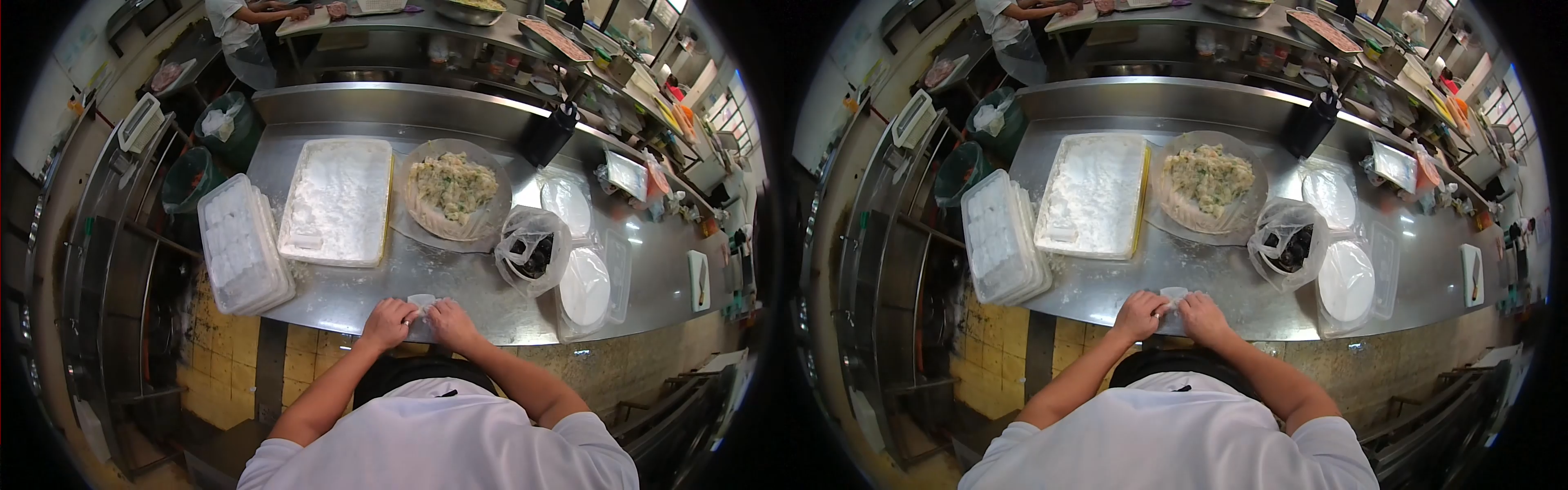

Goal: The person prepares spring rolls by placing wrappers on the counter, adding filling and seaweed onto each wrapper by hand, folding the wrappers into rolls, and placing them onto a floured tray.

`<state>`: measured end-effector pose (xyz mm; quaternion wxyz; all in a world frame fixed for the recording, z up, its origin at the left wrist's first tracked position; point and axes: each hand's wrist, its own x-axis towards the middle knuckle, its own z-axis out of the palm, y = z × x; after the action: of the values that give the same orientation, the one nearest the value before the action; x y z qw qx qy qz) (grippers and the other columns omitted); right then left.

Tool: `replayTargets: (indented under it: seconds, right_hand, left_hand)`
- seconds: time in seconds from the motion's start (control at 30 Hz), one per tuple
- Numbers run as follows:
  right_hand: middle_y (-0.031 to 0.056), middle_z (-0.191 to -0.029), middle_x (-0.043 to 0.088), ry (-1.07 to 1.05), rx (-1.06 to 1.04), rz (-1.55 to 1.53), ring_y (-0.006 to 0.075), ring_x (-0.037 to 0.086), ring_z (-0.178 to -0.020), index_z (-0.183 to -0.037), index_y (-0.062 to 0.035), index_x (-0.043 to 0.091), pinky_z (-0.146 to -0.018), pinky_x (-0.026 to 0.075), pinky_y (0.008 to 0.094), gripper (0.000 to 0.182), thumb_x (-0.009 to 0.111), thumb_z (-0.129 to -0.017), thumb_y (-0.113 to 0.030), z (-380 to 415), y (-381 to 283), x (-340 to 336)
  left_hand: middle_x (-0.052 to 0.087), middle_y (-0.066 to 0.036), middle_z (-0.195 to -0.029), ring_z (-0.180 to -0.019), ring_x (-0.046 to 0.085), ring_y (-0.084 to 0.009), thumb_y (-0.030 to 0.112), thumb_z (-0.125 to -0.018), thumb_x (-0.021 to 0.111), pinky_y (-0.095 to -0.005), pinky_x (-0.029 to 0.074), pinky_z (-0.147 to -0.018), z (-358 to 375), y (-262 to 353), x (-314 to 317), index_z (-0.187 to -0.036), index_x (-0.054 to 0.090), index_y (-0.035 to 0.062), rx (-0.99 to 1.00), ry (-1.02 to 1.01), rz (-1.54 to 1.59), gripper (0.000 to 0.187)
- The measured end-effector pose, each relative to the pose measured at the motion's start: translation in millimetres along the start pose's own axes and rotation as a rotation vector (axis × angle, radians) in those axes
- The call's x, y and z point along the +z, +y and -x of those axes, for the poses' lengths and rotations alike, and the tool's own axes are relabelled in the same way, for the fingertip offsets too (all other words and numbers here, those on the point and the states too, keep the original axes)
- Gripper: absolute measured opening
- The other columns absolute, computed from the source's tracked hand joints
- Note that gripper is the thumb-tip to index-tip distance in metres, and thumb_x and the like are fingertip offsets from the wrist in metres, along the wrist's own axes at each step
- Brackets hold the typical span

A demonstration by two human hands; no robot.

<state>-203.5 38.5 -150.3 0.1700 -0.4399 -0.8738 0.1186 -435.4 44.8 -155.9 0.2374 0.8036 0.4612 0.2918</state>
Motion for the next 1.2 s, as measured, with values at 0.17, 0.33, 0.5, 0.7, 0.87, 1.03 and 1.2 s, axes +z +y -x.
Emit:
replayTargets:
  seconds: [0.17, 0.33, 0.5, 0.7, 0.87, 1.03, 1.2]
  right_hand:
    - [0.0140, -0.109, 0.067, -0.002, 0.016, 0.064, 0.0336, 0.064, -0.103, -0.114, -0.0049, 0.072, -0.090, 0.053, 0.0470, 0.026, 0.071, -0.092, -0.019, -5.1, -4.9, -6.8]
    - [0.0186, -0.115, 0.067, -0.054, 0.111, -0.025, 0.0397, 0.066, -0.107, -0.133, -0.0012, 0.068, -0.092, 0.055, 0.0500, 0.045, 0.073, -0.092, -0.019, -9.5, -1.2, -15.2]
    - [0.0302, -0.113, 0.072, -0.024, 0.666, -0.252, 0.0490, 0.071, -0.106, -0.150, 0.0066, 0.054, -0.094, 0.057, 0.0550, 0.071, 0.076, -0.090, -0.025, -73.6, 7.1, -100.2]
    - [0.0360, -0.118, 0.073, -0.195, 0.649, -0.095, 0.0498, 0.073, -0.110, -0.147, 0.0061, 0.058, -0.097, 0.058, 0.0550, 0.071, 0.077, -0.089, -0.029, -114.4, 66.1, -105.0]
    - [0.0247, -0.107, 0.077, -0.258, 0.750, -0.677, 0.0395, 0.077, -0.094, -0.155, -0.0002, 0.056, -0.085, 0.063, 0.0476, 0.067, 0.072, -0.093, -0.018, -146.1, 65.1, -67.2]
    - [0.0065, -0.097, 0.072, -0.203, 0.862, -1.580, 0.0169, 0.071, -0.080, -0.164, -0.0112, 0.051, -0.070, 0.060, 0.0313, 0.065, 0.063, -0.100, -0.004, -142.6, 48.0, -90.6]
    - [0.0205, -0.141, 0.062, -0.301, 0.119, -0.409, 0.0355, 0.064, -0.123, -0.167, -0.0243, 0.047, -0.099, 0.056, 0.0519, 0.077, 0.066, -0.094, -0.009, -101.1, 51.1, -72.5]
  left_hand:
    - [0.074, -0.009, -0.115, -0.105, 0.069, -0.0319, 0.013, -0.087, 0.077, -0.0460, 0.053, -0.092, -4.1, -0.4, 3.1, -0.124, 0.075, 0.0097, 0.085, 0.072, -0.034, 0.037]
    - [0.073, -0.007, -0.121, -0.109, 0.067, -0.0289, 0.017, -0.085, 0.080, -0.0440, 0.053, -0.094, -4.3, 4.4, -1.8, -0.129, 0.074, 0.0100, 0.132, 0.011, -0.065, 0.045]
    - [0.073, -0.007, -0.121, -0.109, 0.067, -0.0298, 0.020, -0.088, 0.081, -0.0444, 0.053, -0.094, -5.4, 0.1, -0.3, -0.129, 0.074, 0.0103, 0.140, -0.002, -0.059, 0.043]
    - [0.073, -0.009, -0.122, -0.109, 0.066, -0.0324, 0.018, -0.085, 0.083, -0.0455, 0.053, -0.095, -5.7, 0.8, -3.5, -0.128, 0.074, 0.0094, 0.136, -0.002, -0.044, 0.045]
    - [0.073, -0.010, -0.123, -0.111, 0.066, -0.0337, 0.019, -0.086, 0.083, -0.0464, 0.053, -0.097, 2.2, -3.5, 1.0, -0.130, 0.072, 0.0100, 0.106, 0.014, -0.037, 0.046]
    - [0.072, -0.010, -0.123, -0.112, 0.066, -0.0341, 0.021, -0.088, 0.082, -0.0462, 0.053, -0.099, 6.1, -5.7, 3.9, -0.130, 0.071, 0.0102, 0.128, 0.061, -0.032, 0.045]
    - [0.071, -0.007, -0.124, -0.113, 0.066, -0.0317, 0.024, -0.090, 0.081, -0.0456, 0.052, -0.099, 7.0, -6.3, 3.9, -0.132, 0.071, 0.0126, 0.130, 0.081, -0.042, 0.044]
